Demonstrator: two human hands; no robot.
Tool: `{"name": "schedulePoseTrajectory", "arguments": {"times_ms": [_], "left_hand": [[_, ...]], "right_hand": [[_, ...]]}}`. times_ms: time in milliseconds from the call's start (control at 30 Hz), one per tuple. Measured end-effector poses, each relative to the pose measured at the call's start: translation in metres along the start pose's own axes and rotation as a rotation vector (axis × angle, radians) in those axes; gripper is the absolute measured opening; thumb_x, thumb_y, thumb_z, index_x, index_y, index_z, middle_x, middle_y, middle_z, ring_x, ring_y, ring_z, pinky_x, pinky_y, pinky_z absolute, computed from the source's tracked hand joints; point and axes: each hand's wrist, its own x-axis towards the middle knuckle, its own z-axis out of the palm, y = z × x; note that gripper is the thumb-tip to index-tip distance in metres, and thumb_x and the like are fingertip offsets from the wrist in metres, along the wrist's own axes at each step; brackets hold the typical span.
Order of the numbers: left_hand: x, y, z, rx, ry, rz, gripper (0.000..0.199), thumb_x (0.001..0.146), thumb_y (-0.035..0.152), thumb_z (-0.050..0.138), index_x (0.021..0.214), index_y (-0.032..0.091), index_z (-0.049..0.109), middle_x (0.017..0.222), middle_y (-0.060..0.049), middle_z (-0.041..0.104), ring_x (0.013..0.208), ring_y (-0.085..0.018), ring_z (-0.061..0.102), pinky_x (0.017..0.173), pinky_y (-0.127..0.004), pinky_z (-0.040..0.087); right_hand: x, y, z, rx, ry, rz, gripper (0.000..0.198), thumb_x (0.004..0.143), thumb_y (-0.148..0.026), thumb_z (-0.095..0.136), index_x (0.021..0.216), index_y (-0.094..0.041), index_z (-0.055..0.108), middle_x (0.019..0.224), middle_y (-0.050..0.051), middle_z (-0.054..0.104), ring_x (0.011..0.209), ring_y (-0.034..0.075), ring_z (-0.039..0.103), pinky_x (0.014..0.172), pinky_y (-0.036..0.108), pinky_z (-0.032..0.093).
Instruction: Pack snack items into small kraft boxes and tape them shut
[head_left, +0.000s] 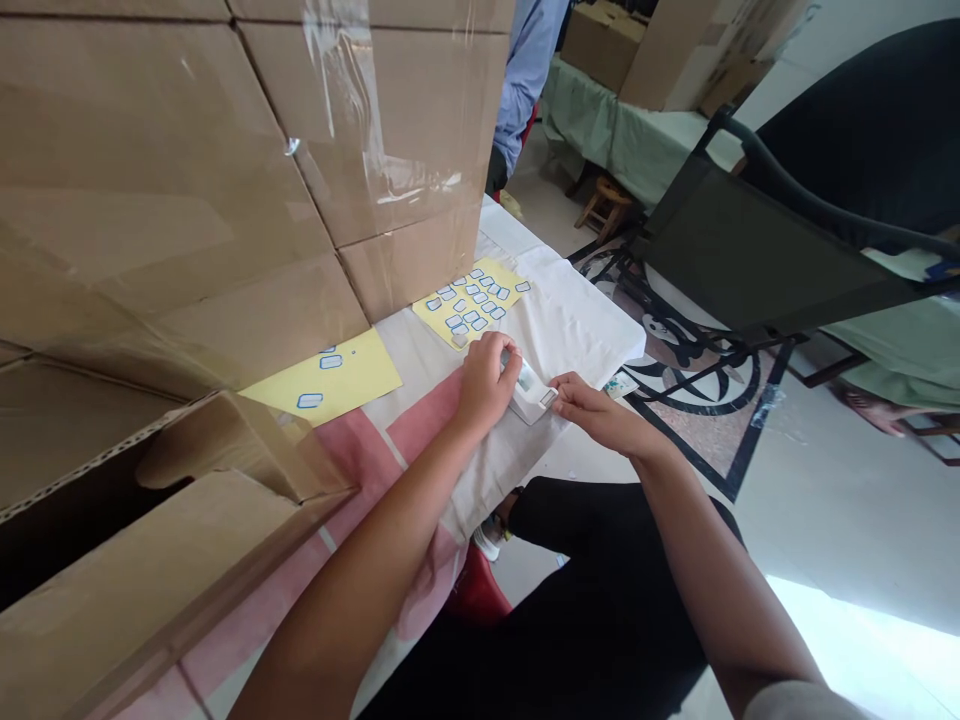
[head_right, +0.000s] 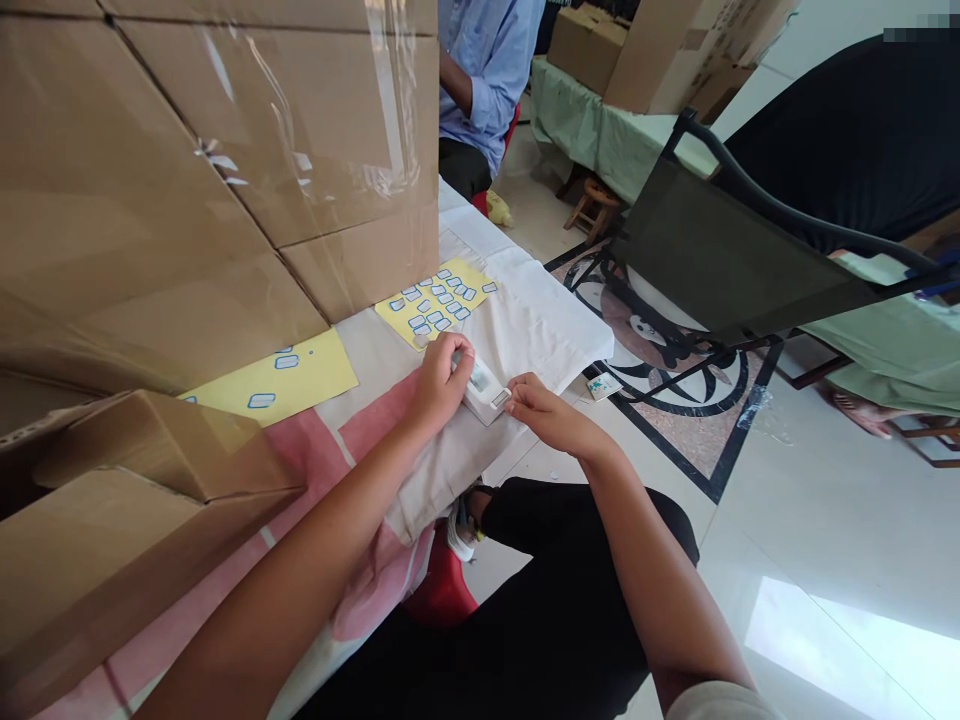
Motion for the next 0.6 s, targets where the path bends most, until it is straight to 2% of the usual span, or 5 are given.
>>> {"name": "schedulePoseTrajectory", "arguments": {"times_ms": [133, 233, 300, 433, 600], "left_hand": [[0.000, -0.002, 0.001, -0.009, 0.002, -0.016, 0.007, 0.098, 0.028, 0.049, 0.092, 0.025, 0.052, 0.101, -0.004, 0.062, 0.100, -0.022, 0.056, 0.096, -0.038, 0.043], [0.001, -0.005, 0.000, -0.046, 0.004, -0.040, 0.007, 0.097, 0.029, 0.049, 0.093, 0.025, 0.054, 0.101, -0.004, 0.064, 0.101, -0.022, 0.058, 0.096, -0.037, 0.044], [0.001, -0.008, 0.000, -0.093, 0.013, -0.071, 0.010, 0.098, 0.029, 0.046, 0.095, 0.024, 0.054, 0.103, -0.005, 0.066, 0.102, -0.022, 0.061, 0.094, -0.036, 0.046], [0.003, -0.013, -0.001, -0.178, 0.015, -0.109, 0.013, 0.099, 0.034, 0.048, 0.095, 0.024, 0.055, 0.105, -0.005, 0.068, 0.103, -0.021, 0.063, 0.094, -0.035, 0.047], [0.003, -0.014, 0.000, -0.211, 0.032, -0.142, 0.016, 0.097, 0.040, 0.052, 0.094, 0.024, 0.056, 0.106, -0.005, 0.069, 0.102, -0.021, 0.064, 0.092, -0.033, 0.048]], "right_hand": [[0.003, 0.011, 0.005, -0.051, 0.011, -0.092, 0.031, 0.099, -0.045, 0.052, 0.079, -0.022, 0.054, 0.114, 0.008, 0.050, 0.104, 0.022, 0.052, 0.102, 0.042, 0.044], [0.006, 0.021, 0.010, -0.167, 0.069, -0.145, 0.022, 0.097, -0.033, 0.055, 0.078, -0.022, 0.052, 0.115, 0.010, 0.050, 0.109, 0.025, 0.048, 0.106, 0.048, 0.041], [0.007, 0.026, 0.008, -0.199, 0.053, -0.176, 0.018, 0.094, -0.027, 0.057, 0.078, -0.021, 0.052, 0.117, 0.011, 0.050, 0.112, 0.026, 0.046, 0.108, 0.049, 0.038], [0.005, 0.027, -0.006, 0.003, -0.112, -0.159, 0.019, 0.094, -0.028, 0.062, 0.078, -0.019, 0.057, 0.120, 0.009, 0.050, 0.114, 0.022, 0.049, 0.104, 0.040, 0.043], [-0.003, 0.010, -0.019, 0.088, -0.042, -0.114, 0.020, 0.093, -0.028, 0.065, 0.077, -0.018, 0.059, 0.116, 0.008, 0.055, 0.104, 0.019, 0.053, 0.098, 0.038, 0.045]]}}
